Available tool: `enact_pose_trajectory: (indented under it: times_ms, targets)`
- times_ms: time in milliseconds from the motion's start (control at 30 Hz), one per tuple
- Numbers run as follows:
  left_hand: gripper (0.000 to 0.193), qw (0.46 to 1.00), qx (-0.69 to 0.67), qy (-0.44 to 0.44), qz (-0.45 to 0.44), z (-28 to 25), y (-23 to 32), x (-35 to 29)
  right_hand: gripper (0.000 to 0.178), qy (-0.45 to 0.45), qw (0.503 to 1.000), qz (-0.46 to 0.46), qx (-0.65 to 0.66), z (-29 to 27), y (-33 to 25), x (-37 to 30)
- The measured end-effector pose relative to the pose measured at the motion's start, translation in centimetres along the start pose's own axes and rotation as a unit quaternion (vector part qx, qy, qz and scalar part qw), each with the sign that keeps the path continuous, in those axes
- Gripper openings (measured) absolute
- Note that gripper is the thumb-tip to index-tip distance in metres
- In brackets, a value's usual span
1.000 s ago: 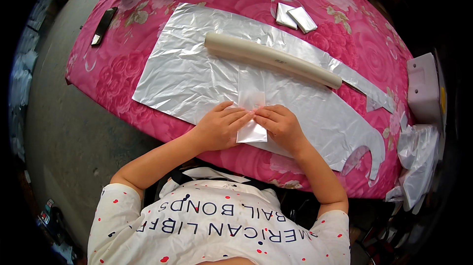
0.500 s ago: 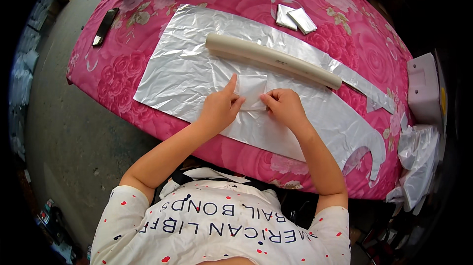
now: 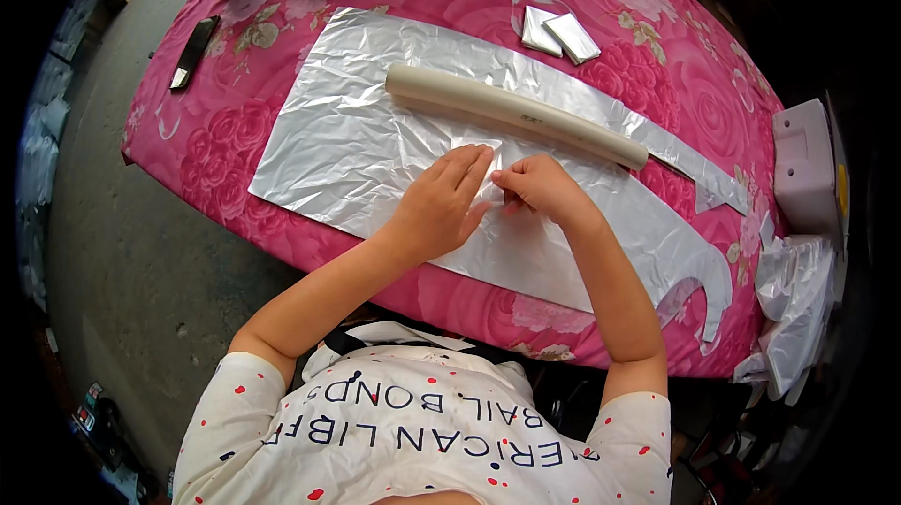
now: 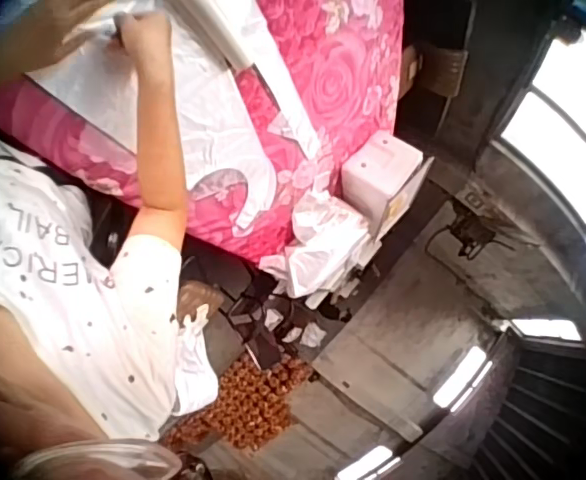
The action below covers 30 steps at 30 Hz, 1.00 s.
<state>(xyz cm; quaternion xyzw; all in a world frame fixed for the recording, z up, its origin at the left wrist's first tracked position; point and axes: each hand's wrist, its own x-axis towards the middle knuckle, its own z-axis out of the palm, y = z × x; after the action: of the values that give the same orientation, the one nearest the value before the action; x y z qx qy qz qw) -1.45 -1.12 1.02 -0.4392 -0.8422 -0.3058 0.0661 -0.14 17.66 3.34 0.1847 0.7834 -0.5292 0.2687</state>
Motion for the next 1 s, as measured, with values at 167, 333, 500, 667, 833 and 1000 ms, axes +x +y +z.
enact_pose_trajectory:
  times_ms: [167, 333, 500, 667, 833, 1000]
  targets:
    - [0.089, 0.993, 0.083, -0.068, -0.048, 2.2, 0.3, -0.2, 0.030, -0.003, 1.000, 0.005, -0.014, 0.1, -0.4, 0.1]
    - [0.105, 0.991, 0.060, -0.104, -0.054, 2.6, -0.2, -0.3, 0.026, 0.049, 0.998, -0.014, -0.047, 0.7, -0.1, -0.4]
    - [0.108, 0.992, 0.062, -0.100, -0.044, 2.8, -0.4, -0.4, 0.032, 0.215, 0.933, -0.098, -0.272, 2.0, 0.3, -2.4]
    - [0.098, 0.999, 0.022, -0.041, -0.027, 1.5, -0.6, -1.4, 0.041, 0.182, 0.902, -0.116, -0.374, 1.6, -0.7, -3.9]
    - [0.058, 0.971, -0.209, 0.014, -0.111, -3.4, -0.4, -6.4, 0.056, 0.219, 0.803, -0.398, -0.386, 3.5, -0.1, -1.1]
    - [0.025, 0.682, -0.577, -0.062, -0.445, -6.9, 0.0, -15.1, 0.077, 0.189, 0.806, -0.388, -0.405, 7.5, 1.0, 2.6]
